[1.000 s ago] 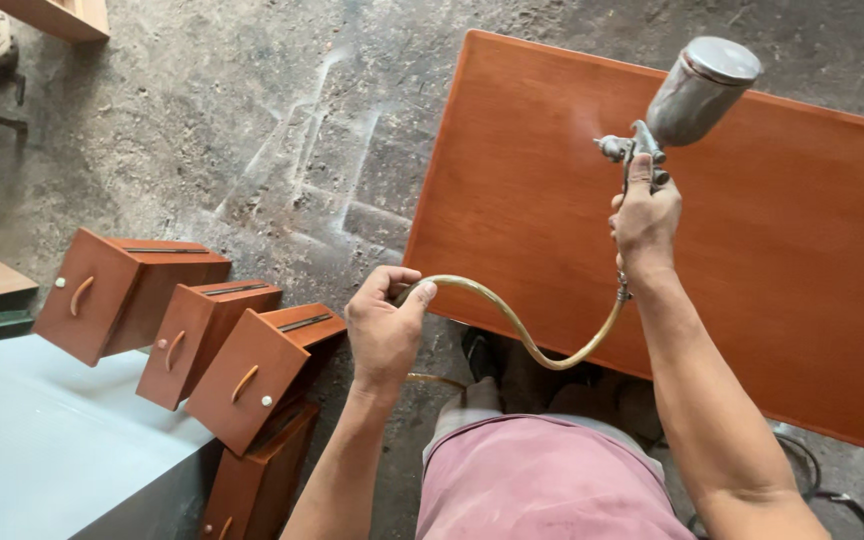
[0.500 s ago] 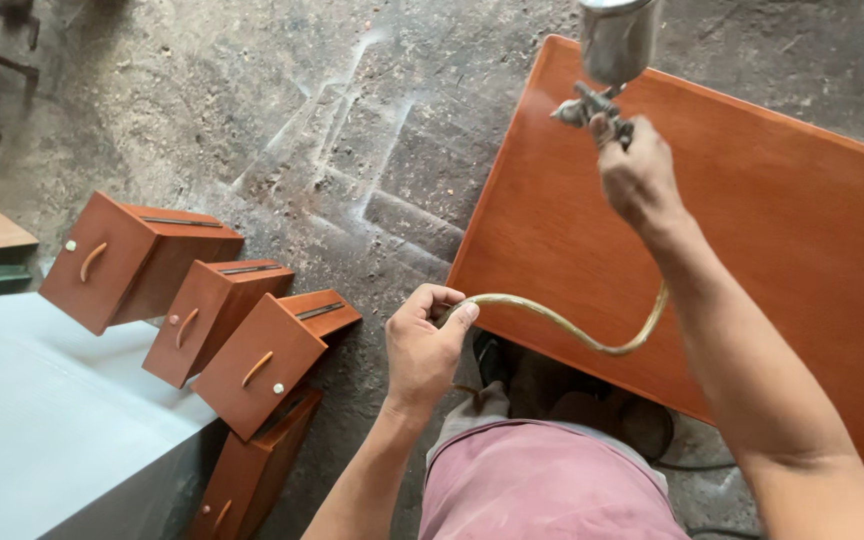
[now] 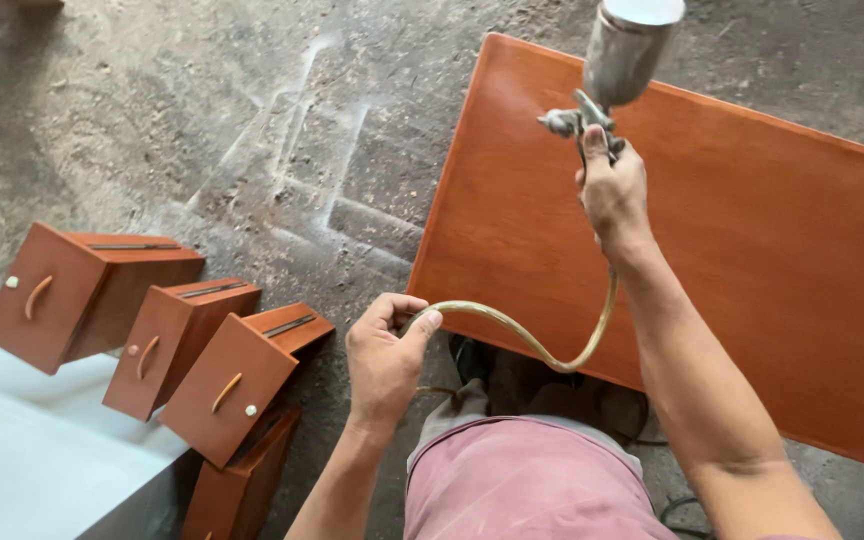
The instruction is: The person applies a clear finish to a wooden furniture piece using a spray gun. The person moves the spray gun in consistent strokes across the top surface while managing the air hose with their other hand.
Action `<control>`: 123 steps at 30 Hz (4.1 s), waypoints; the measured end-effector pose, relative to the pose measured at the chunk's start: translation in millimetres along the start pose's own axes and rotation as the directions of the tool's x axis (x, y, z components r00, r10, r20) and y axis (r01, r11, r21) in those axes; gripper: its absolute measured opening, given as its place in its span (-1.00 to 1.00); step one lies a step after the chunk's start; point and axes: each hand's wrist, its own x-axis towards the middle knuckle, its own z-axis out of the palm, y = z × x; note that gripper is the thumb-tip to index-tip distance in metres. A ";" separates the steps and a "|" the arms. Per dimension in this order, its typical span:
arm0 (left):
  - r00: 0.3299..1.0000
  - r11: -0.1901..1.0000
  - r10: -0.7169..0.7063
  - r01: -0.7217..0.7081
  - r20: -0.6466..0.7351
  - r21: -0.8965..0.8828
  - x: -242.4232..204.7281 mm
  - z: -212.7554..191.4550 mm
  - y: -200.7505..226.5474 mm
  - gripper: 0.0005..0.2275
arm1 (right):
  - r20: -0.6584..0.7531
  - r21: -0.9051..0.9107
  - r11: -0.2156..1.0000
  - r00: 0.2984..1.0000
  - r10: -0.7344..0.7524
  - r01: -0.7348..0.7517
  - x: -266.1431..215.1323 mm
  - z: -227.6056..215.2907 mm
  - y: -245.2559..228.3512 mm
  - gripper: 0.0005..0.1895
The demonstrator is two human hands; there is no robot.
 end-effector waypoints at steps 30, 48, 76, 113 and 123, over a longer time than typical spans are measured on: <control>0.912 0.976 -0.060 -0.032 0.405 0.217 -89.5 209.9 15.4 -0.87 | -0.473 0.085 0.982 0.860 0.190 -0.170 -51.1 -306.6 84.8 -0.58; 0.841 0.985 -0.009 -0.084 0.541 0.148 -155.7 313.0 0.6 -0.86 | -0.672 -0.246 0.956 0.739 -0.049 -0.159 -75.3 -473.8 185.8 -0.55; 0.996 0.996 0.076 -0.073 0.050 -0.060 -63.9 16.9 -42.0 -0.89 | 0.049 0.254 0.952 0.985 0.164 -0.171 -121.2 -37.4 68.1 -0.51; 0.753 0.975 -0.035 -0.119 0.657 0.188 -169.8 237.6 -55.1 -0.86 | -0.644 -0.674 0.722 0.604 -0.470 -0.157 -231.9 -424.2 226.4 -0.62; 0.848 0.947 0.046 -0.205 0.529 0.246 -104.6 126.7 -61.1 -0.83 | -0.575 0.083 0.960 0.775 0.264 -0.266 -229.9 -236.1 161.0 -0.54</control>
